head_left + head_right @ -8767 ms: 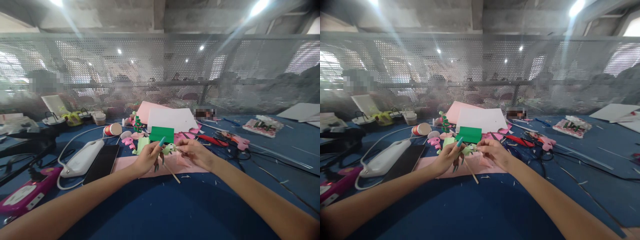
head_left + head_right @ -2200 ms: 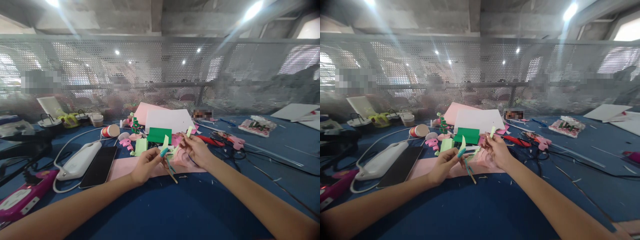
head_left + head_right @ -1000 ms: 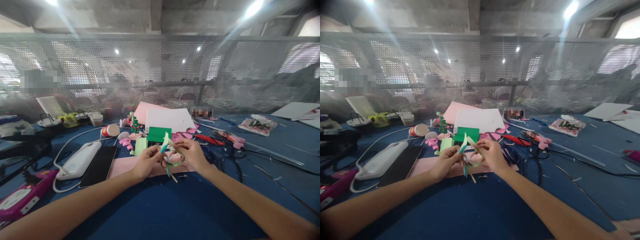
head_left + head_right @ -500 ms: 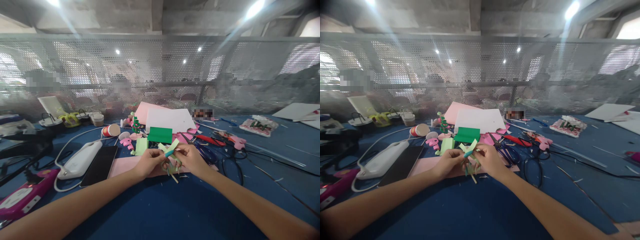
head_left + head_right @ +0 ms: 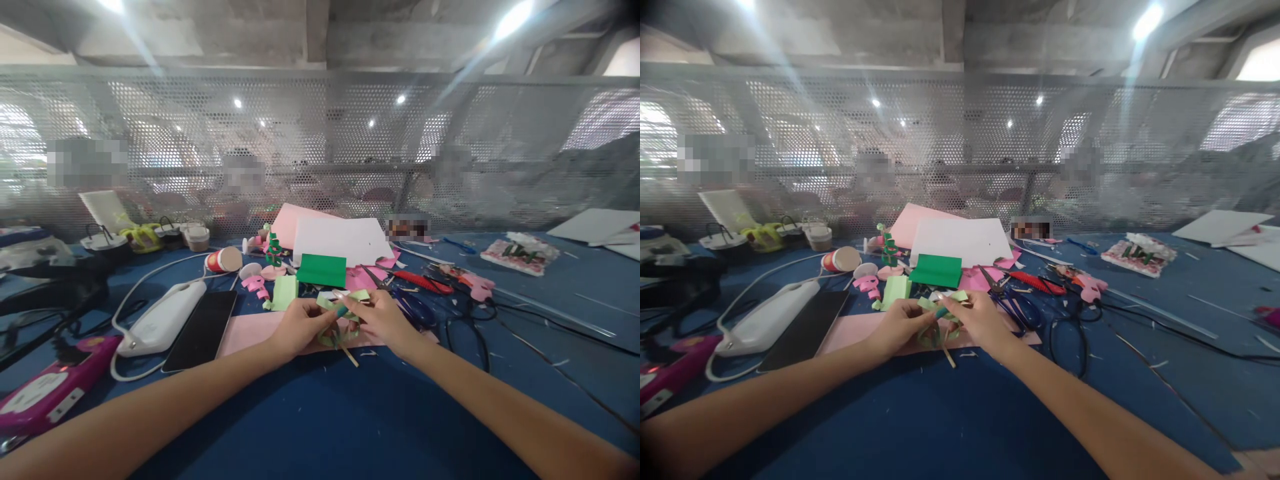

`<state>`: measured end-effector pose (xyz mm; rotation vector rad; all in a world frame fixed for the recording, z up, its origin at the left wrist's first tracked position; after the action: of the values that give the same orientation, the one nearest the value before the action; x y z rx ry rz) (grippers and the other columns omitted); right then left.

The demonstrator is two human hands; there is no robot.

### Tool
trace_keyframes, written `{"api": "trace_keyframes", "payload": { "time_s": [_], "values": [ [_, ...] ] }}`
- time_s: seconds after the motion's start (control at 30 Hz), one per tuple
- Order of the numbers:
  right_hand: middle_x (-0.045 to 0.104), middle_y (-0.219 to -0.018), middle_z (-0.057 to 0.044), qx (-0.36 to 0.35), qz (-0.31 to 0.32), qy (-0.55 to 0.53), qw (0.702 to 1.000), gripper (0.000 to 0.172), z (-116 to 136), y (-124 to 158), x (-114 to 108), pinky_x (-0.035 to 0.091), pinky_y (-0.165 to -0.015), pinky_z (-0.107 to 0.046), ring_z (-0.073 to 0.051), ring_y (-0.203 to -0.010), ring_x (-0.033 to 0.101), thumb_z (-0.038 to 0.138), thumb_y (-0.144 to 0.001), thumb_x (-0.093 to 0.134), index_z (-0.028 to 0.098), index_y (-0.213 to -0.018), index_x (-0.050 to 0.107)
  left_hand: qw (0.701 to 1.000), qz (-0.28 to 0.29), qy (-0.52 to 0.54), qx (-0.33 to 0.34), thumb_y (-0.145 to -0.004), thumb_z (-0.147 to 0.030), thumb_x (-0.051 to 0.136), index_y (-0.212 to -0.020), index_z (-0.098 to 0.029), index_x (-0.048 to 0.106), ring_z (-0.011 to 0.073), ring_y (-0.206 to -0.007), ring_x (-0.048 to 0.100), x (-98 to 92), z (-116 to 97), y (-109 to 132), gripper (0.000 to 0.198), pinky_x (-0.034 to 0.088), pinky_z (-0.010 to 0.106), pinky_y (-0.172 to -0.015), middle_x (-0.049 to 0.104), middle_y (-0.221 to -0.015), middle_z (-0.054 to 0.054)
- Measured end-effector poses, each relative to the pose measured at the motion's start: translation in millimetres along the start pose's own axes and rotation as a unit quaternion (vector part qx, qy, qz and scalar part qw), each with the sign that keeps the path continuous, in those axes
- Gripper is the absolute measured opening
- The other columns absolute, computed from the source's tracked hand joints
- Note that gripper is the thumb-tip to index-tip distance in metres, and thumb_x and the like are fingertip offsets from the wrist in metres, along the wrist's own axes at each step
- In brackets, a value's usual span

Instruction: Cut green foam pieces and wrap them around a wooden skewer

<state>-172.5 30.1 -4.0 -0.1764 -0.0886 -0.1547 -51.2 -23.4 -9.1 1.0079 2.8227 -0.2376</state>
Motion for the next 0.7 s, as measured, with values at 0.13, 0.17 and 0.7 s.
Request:
{"api": "trace_keyframes", "payload": {
  "time_s": [0.13, 0.17, 0.7],
  "values": [
    [0.063, -0.062, -0.003, 0.019, -0.046, -0.036, 0.998, 0.036, -5.5, -1.8, -4.3, 0.05, -0.048, -0.025, -0.012, -0.048, 0.057, 0.046, -0.058, 0.077, 0.014, -0.07, 0.065, 0.997, -0.012, -0.053, 0.048, -0.068, -0.041, 0.068, -0.064, -0.013, 0.058, 0.0125, -0.054, 0.058, -2.0, -4.0, 1.0, 0.029, 0.044, 0.022, -0.05, 0.063, -0.059, 0.002],
    [0.064, -0.062, -0.003, 0.024, -0.054, -0.047, 0.997, 0.036, -5.1, -1.6, -5.2, 0.052, -0.049, -0.026, -0.013, -0.049, 0.059, 0.046, -0.056, 0.077, 0.015, -0.07, 0.065, 0.996, -0.022, -0.056, 0.066, -0.068, -0.038, 0.068, -0.065, -0.014, 0.057, 0.0127, -0.056, 0.058, -3.3, -5.8, 1.3, 0.027, 0.045, 0.023, -0.053, 0.062, -0.062, 0.002],
    [0.069, -0.071, -0.005, 0.004, -0.045, -0.049, 0.998, 0.033, 3.3, 3.7, -3.4, 0.057, -0.06, -0.035, -0.021, -0.064, 0.066, 0.039, -0.055, 0.08, 0.018, -0.075, 0.065, 0.989, -0.072, -0.042, 0.122, -0.081, -0.037, 0.052, -0.064, -0.016, 0.052, 0.0099, -0.059, 0.049, -12.5, -15.2, -0.2, 0.027, 0.04, 0.022, -0.057, 0.052, -0.059, -0.003]
  ]
}}
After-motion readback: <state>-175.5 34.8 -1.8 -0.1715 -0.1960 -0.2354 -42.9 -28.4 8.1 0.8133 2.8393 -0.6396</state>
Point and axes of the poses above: each hand's wrist, its own y-axis away from the middle knuckle, its own x-axis out of the palm, z = x × y, the point moved 6 cm from there along -y, towards the middle knuckle
